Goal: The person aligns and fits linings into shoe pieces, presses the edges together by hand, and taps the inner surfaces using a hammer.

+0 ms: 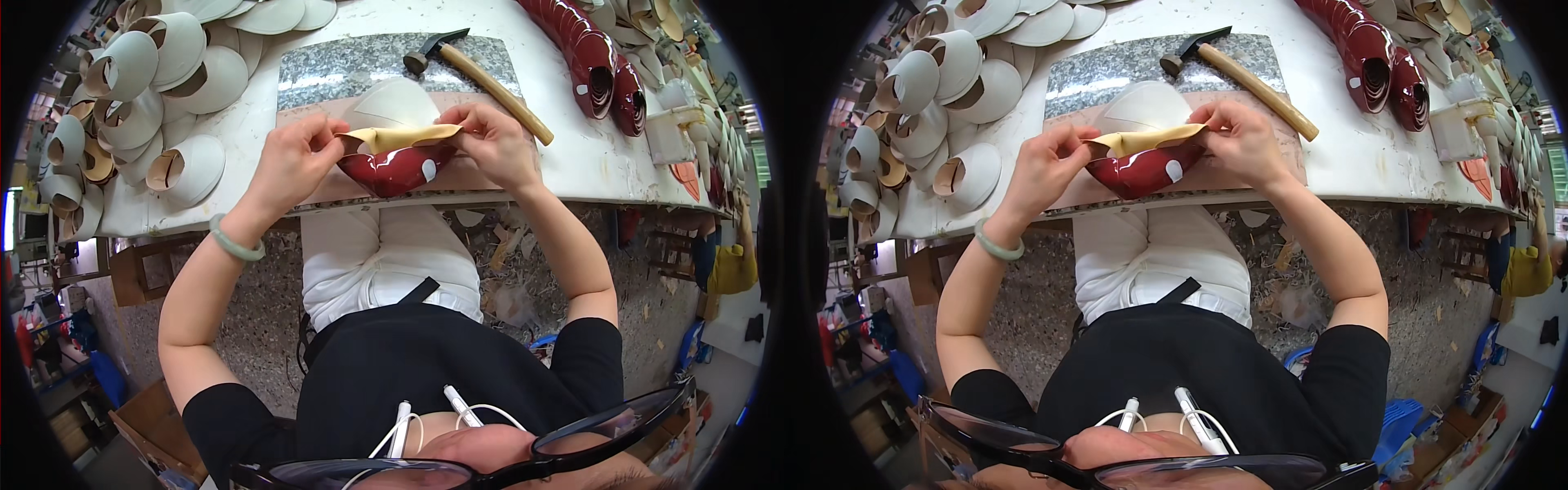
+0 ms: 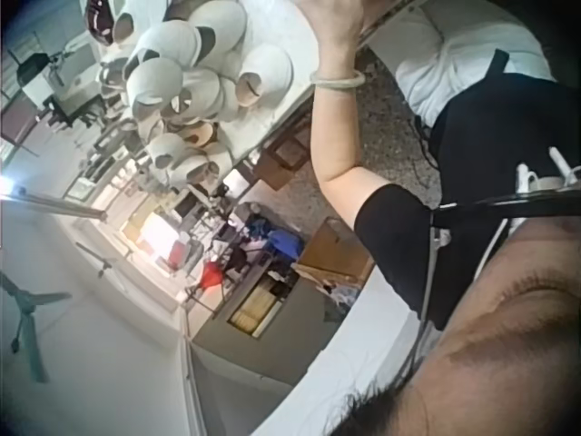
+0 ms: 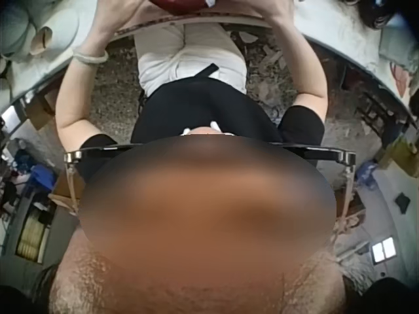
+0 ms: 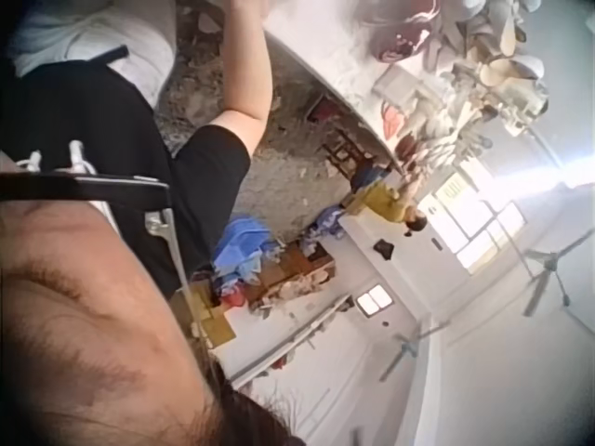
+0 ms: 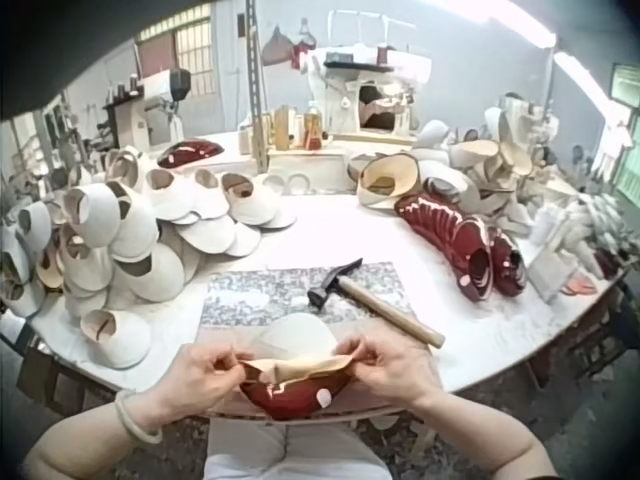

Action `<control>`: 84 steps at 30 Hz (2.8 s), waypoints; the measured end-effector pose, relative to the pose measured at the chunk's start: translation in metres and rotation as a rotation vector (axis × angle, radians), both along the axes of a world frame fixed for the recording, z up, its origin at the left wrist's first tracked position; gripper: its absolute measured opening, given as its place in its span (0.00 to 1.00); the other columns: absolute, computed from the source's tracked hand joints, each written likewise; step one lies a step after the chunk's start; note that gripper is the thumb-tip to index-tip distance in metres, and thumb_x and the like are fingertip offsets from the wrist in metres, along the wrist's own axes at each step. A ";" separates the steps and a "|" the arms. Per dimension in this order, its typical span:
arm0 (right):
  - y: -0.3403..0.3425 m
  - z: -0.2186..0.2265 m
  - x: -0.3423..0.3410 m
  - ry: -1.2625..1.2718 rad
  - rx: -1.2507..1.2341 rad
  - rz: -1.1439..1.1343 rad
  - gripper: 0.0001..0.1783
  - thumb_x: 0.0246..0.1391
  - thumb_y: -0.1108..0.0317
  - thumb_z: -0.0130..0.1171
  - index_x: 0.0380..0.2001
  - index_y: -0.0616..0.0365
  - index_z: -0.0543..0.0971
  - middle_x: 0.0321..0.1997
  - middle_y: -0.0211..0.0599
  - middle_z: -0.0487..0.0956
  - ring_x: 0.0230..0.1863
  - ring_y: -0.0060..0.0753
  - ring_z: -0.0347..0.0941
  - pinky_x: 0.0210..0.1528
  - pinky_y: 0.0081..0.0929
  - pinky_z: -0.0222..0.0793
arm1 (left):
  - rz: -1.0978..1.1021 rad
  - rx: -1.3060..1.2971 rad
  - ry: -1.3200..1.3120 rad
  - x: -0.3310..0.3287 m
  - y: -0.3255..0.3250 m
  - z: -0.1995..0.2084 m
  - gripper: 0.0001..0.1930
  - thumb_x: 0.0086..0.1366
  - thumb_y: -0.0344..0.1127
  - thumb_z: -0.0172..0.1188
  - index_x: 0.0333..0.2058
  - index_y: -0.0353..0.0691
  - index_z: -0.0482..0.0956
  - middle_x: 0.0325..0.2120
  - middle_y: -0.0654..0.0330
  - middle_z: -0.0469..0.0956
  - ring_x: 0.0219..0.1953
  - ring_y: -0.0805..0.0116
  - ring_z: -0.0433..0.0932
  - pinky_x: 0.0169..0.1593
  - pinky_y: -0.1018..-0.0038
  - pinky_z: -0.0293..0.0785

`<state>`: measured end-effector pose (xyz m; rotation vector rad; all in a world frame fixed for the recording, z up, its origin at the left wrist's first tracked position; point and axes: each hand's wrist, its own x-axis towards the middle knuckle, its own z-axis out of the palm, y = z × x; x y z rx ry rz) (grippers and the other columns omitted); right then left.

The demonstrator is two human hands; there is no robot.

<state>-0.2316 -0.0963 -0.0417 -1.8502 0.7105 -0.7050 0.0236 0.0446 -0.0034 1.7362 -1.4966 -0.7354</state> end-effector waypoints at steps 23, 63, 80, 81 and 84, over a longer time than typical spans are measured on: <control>0.015 -0.007 0.009 0.370 -0.573 0.064 0.27 0.42 0.48 0.68 0.29 0.64 0.75 0.38 0.44 0.76 0.42 0.49 0.72 0.48 0.40 0.66 | -0.113 0.147 0.010 -0.022 -0.055 -0.022 0.21 0.49 0.35 0.68 0.41 0.29 0.77 0.30 0.53 0.81 0.30 0.67 0.80 0.37 0.71 0.76; -0.039 -0.003 0.028 0.305 -0.825 0.579 0.19 0.54 0.57 0.59 0.50 0.36 0.80 0.46 0.29 0.70 0.51 0.37 0.64 0.56 0.39 0.58 | -0.171 0.444 -0.615 -0.031 -0.069 0.019 0.16 0.53 0.43 0.57 0.24 0.33 0.83 0.17 0.51 0.80 0.26 0.58 0.82 0.37 0.65 0.77; -0.040 -0.018 0.038 0.236 -0.991 0.382 0.21 0.52 0.57 0.61 0.45 0.60 0.78 0.32 0.37 0.68 0.38 0.37 0.68 0.38 0.35 0.70 | -0.284 0.708 -0.513 -0.023 -0.053 0.032 0.13 0.50 0.39 0.62 0.32 0.37 0.83 0.26 0.53 0.81 0.34 0.54 0.79 0.41 0.62 0.72; -0.028 -0.002 0.034 0.254 -1.043 0.520 0.21 0.52 0.61 0.61 0.46 0.65 0.76 0.38 0.40 0.70 0.45 0.39 0.68 0.45 0.36 0.70 | -0.269 0.717 -0.510 -0.015 -0.054 0.031 0.13 0.50 0.39 0.62 0.32 0.37 0.83 0.26 0.53 0.81 0.34 0.54 0.79 0.41 0.62 0.72; -0.015 0.002 0.036 0.208 -1.009 0.693 0.22 0.55 0.64 0.58 0.51 0.65 0.73 0.49 0.42 0.71 0.55 0.41 0.66 0.56 0.34 0.67 | -0.346 0.449 -0.835 0.007 -0.073 0.036 0.12 0.51 0.41 0.65 0.34 0.46 0.83 0.28 0.60 0.80 0.47 0.61 0.69 0.49 0.60 0.61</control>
